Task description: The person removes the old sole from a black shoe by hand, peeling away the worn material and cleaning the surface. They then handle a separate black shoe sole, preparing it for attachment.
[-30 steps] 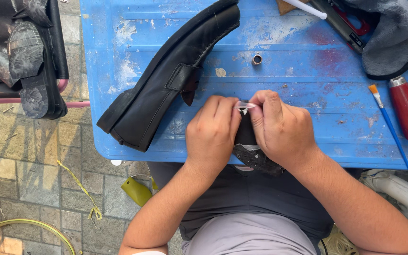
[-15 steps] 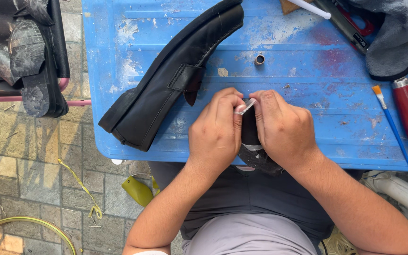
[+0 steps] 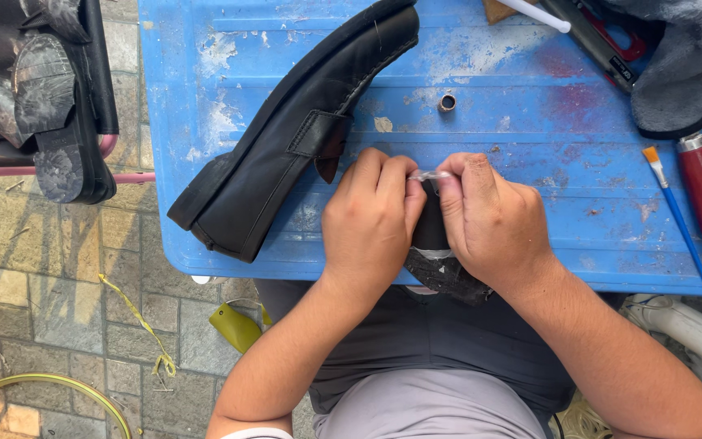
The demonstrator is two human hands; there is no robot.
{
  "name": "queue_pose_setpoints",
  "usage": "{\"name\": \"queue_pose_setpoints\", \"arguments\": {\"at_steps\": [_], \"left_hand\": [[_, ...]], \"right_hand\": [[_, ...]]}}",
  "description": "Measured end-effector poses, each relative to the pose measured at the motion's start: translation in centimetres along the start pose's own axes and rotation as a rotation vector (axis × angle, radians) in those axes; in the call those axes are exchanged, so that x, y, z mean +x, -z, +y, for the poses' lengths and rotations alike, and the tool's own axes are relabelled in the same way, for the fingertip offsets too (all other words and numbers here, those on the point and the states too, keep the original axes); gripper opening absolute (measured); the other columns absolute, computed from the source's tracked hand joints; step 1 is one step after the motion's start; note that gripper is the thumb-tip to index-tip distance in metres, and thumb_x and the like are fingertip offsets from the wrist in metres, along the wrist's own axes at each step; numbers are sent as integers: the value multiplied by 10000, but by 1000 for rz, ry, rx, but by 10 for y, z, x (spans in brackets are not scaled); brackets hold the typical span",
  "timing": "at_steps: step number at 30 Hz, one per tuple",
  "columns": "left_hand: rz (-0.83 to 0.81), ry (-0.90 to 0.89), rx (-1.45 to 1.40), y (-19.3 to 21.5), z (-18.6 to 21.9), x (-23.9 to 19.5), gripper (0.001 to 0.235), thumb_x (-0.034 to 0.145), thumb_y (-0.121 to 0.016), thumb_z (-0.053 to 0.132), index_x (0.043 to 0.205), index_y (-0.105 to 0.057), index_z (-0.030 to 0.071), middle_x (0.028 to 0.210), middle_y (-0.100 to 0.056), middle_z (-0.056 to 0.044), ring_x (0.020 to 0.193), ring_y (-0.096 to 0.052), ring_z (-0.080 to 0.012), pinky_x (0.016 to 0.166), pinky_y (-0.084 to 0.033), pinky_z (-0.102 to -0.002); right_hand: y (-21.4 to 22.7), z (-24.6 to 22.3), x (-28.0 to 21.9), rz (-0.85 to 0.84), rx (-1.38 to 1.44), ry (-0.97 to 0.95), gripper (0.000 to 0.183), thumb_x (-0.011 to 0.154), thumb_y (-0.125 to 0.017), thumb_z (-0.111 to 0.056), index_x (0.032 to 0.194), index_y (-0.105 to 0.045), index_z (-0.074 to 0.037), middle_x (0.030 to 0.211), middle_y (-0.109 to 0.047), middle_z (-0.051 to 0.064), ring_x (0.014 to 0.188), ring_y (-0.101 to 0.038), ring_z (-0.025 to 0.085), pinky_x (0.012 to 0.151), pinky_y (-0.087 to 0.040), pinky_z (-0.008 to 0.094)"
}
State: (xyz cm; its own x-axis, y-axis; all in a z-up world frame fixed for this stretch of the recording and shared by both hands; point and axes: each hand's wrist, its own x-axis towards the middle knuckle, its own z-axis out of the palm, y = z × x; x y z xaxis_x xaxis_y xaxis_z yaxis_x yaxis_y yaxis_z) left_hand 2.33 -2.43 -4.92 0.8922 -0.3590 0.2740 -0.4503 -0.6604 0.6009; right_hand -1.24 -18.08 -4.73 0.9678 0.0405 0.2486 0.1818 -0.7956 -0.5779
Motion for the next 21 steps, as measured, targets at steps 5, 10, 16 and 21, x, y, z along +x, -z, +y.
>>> {"name": "queue_pose_setpoints", "arguments": {"at_steps": [5, 10, 16, 21], "left_hand": [[21, 32, -32, -8, -3, -4, 136, 995, -655, 71, 1078, -568, 9, 1025, -615, -126, 910, -645, -310, 781, -529, -401], [58, 9, -88, -9, -5, -8, 209, 986, -654, 11, 1143, -518, -13, 1035, -608, -145, 909, -646, -323, 779, -533, -406], [73, -75, -133, -5, -4, -9, 216, 988, -660, -22, 1142, -510, 3, 1009, -610, -123, 887, -641, -295, 762, -531, -390], [36, -122, -171, 6, -2, -4, 225, 980, -652, -33, 1176, -556, 18, 1025, -621, -96, 910, -634, -280, 790, -525, -384]], "right_hand": [[7, -10, 8, -37, -9, 18, 211, 911, -716, -113, 1096, -683, -17, 826, -662, 94, 624, -668, 239, 565, -526, 346], [6, -11, 9, -43, -83, 23, 147, 975, -723, -121, 1117, -724, -81, 868, -662, 74, 618, -649, 254, 558, -514, 357], [1, -8, 4, -22, -130, 49, 143, 990, -699, -99, 1125, -683, -56, 893, -673, 83, 634, -662, 272, 564, -522, 377], [-7, -2, -1, -15, -131, 25, 98, 1032, -644, -43, 1091, -601, 22, 926, -698, 123, 639, -676, 282, 563, -526, 391]]}}
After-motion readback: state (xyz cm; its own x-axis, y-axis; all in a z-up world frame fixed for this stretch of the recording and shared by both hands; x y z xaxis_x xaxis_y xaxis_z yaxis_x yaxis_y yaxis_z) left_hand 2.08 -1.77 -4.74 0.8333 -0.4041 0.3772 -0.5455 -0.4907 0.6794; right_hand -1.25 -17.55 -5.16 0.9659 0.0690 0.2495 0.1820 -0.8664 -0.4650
